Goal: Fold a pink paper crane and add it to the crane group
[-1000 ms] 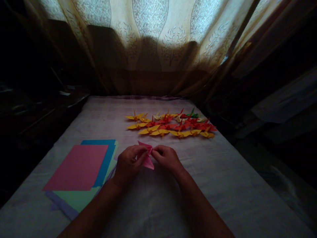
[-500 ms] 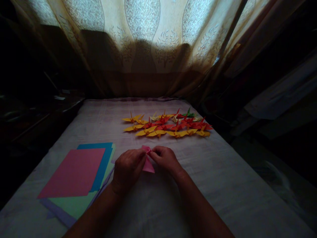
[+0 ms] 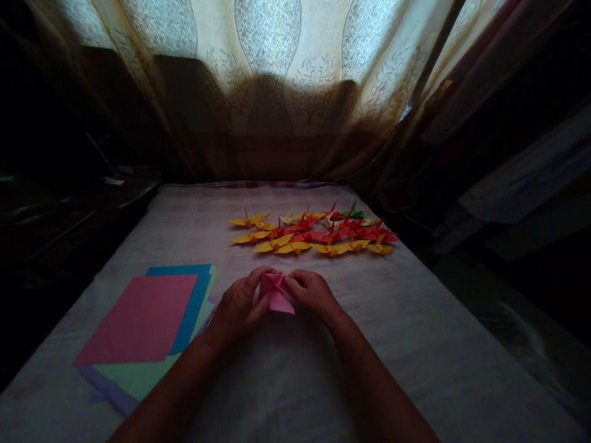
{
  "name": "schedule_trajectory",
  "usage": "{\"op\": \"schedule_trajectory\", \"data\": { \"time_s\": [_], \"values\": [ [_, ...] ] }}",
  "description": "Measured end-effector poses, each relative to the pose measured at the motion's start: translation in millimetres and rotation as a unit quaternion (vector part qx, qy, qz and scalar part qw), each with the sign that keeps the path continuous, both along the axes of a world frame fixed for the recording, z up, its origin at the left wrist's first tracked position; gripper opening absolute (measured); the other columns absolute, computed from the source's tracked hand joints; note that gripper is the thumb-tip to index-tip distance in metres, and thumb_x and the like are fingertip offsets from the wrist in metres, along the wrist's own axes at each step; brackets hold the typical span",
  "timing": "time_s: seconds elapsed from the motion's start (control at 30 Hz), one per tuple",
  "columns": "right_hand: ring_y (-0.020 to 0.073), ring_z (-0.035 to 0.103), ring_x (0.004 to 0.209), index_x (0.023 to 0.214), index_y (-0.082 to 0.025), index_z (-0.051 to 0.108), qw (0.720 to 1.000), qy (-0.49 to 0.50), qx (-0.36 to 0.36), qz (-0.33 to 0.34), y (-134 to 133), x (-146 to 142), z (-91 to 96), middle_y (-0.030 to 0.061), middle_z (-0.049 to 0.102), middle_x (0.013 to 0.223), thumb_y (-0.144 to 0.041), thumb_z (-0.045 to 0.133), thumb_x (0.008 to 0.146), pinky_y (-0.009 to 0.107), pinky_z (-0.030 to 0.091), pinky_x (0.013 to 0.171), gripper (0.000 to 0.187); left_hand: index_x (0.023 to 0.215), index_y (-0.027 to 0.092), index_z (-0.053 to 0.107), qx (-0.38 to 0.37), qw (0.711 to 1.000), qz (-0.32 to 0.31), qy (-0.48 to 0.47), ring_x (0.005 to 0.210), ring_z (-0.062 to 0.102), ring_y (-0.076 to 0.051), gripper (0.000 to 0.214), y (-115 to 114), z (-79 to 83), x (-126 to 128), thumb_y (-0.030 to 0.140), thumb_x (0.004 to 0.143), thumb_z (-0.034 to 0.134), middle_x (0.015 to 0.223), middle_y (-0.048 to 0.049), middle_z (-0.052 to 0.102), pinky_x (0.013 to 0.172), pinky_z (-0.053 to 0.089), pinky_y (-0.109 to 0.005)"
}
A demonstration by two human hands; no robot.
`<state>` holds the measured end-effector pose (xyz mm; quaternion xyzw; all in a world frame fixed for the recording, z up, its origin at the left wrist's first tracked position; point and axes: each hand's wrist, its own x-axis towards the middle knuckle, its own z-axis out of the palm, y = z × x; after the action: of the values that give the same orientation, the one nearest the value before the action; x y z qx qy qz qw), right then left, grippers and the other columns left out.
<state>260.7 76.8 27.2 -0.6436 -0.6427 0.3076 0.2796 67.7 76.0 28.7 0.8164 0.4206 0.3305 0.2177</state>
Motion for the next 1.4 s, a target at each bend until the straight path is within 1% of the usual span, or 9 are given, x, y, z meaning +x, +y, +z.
{"op": "schedule_trajectory", "data": {
  "time_s": [0.13, 0.23, 0.33, 0.6, 0.83, 1.0, 1.17, 1.27, 1.4],
  "values": [
    [0.0128, 0.058, 0.065, 0.085, -0.019, 0.071, 1.000, -0.003, -0.007, 0.010, -2.8, 0.9, 3.6, 0.0010, 0.069, 0.076, -0.036, 0.056, 0.085, 0.023, 0.041, 0.060, 0.022, 0.107, 0.025, 0.062, -0.071, 0.995, 0.060, 0.039, 0.071, 0.070, -0.019, 0.025, -0.7, 4.2, -1.0, 0.033, 0.095, 0.042, 0.086, -0.0018, 0.074, 0.063, 0.046, -0.025],
    [0.0172, 0.064, 0.092, 0.125, -0.024, 0.059, 0.996, 0.023, 0.059, 0.056, -7.9, -1.8, 7.2, 0.0065, 0.066, 0.119, -0.035, 0.065, 0.080, 0.029, 0.049, 0.080, 0.047, 0.097, 0.023, 0.063, -0.082, 0.987, 0.126, 0.058, 0.063, 0.065, -0.017, 0.023, -1.7, 6.1, -0.6, 0.034, 0.093, 0.044, 0.074, -0.0001, 0.070, 0.056, 0.039, -0.023],
    [0.0219, 0.056, 0.119, 0.132, -0.025, 0.055, 0.985, -0.018, 0.127, 0.114, -12.2, -6.9, 10.2, 0.0076, 0.058, 0.135, -0.025, 0.067, 0.077, 0.037, 0.043, 0.102, 0.056, 0.098, 0.023, 0.062, -0.068, 0.983, 0.154, 0.076, 0.061, 0.063, -0.016, 0.021, -1.7, 7.2, -0.6, 0.033, 0.093, 0.044, 0.074, 0.0001, 0.070, 0.056, 0.036, -0.023],
    [0.0226, 0.064, 0.104, 0.104, -0.024, 0.070, 0.976, -0.126, 0.145, 0.099, -13.6, -12.0, 21.9, 0.0066, 0.072, 0.112, -0.021, 0.058, 0.089, 0.037, 0.044, 0.094, 0.019, 0.100, 0.022, 0.059, -0.056, 0.981, 0.155, 0.103, 0.065, 0.066, -0.019, 0.022, -3.2, 19.0, -2.6, 0.031, 0.094, 0.040, 0.075, -0.0019, 0.069, 0.058, 0.038, -0.024],
    [0.0239, 0.059, 0.118, 0.128, -0.027, 0.059, 0.975, -0.091, 0.141, 0.144, -18.2, -4.9, 21.8, 0.0055, 0.063, 0.130, -0.025, 0.068, 0.077, 0.039, 0.042, 0.102, 0.052, 0.096, 0.022, 0.059, -0.059, 0.976, 0.190, 0.085, 0.065, 0.066, -0.018, 0.019, 4.0, 23.4, -9.8, 0.029, 0.092, 0.042, 0.076, -0.0012, 0.070, 0.058, 0.040, -0.024],
    [0.0197, 0.067, 0.099, 0.110, -0.026, 0.071, 0.983, -0.071, 0.151, 0.083, -14.4, -4.3, 20.6, 0.0039, 0.073, 0.108, -0.024, 0.060, 0.086, 0.032, 0.048, 0.089, 0.026, 0.102, 0.022, 0.061, -0.084, 0.975, 0.194, 0.075, 0.063, 0.065, -0.019, 0.021, 6.2, 22.3, -11.1, 0.032, 0.089, 0.047, 0.074, -0.0016, 0.070, 0.055, 0.039, -0.024],
    [0.0176, 0.069, 0.085, 0.102, -0.026, 0.074, 0.996, 0.008, 0.078, 0.043, -7.7, -1.5, 12.3, 0.0026, 0.076, 0.100, -0.024, 0.063, 0.083, 0.029, 0.052, 0.078, 0.022, 0.129, 0.021, 0.052, -0.194, 0.973, 0.120, -0.005, 0.062, 0.067, -0.020, 0.054, 7.4, 19.4, -9.5, 0.039, 0.078, 0.061, 0.072, 0.0009, 0.070, 0.054, 0.043, -0.024],
    [0.0174, 0.069, 0.082, 0.098, -0.023, 0.074, 0.996, 0.069, 0.049, 0.027, -4.4, 0.2, 5.6, 0.0024, 0.076, 0.093, -0.026, 0.062, 0.082, 0.028, 0.052, 0.078, 0.020, 0.120, 0.022, 0.059, -0.200, 0.972, 0.124, -0.006, 0.068, 0.068, -0.020, 0.046, 9.1, 20.8, -12.4, 0.036, 0.076, 0.060, 0.079, -0.0007, 0.072, 0.057, 0.045, -0.025],
    [0.0161, 0.068, 0.076, 0.089, -0.020, 0.074, 0.992, 0.113, 0.043, 0.038, -3.7, -0.1, 3.8, 0.0010, 0.074, 0.082, -0.030, 0.061, 0.082, 0.025, 0.050, 0.069, 0.018, 0.108, 0.024, 0.066, -0.148, 0.970, 0.167, 0.092, 0.066, 0.065, -0.019, 0.032, 6.5, 32.1, -14.0, 0.032, 0.079, 0.058, 0.080, -0.0005, 0.072, 0.056, 0.041, -0.024]
  ]
}}
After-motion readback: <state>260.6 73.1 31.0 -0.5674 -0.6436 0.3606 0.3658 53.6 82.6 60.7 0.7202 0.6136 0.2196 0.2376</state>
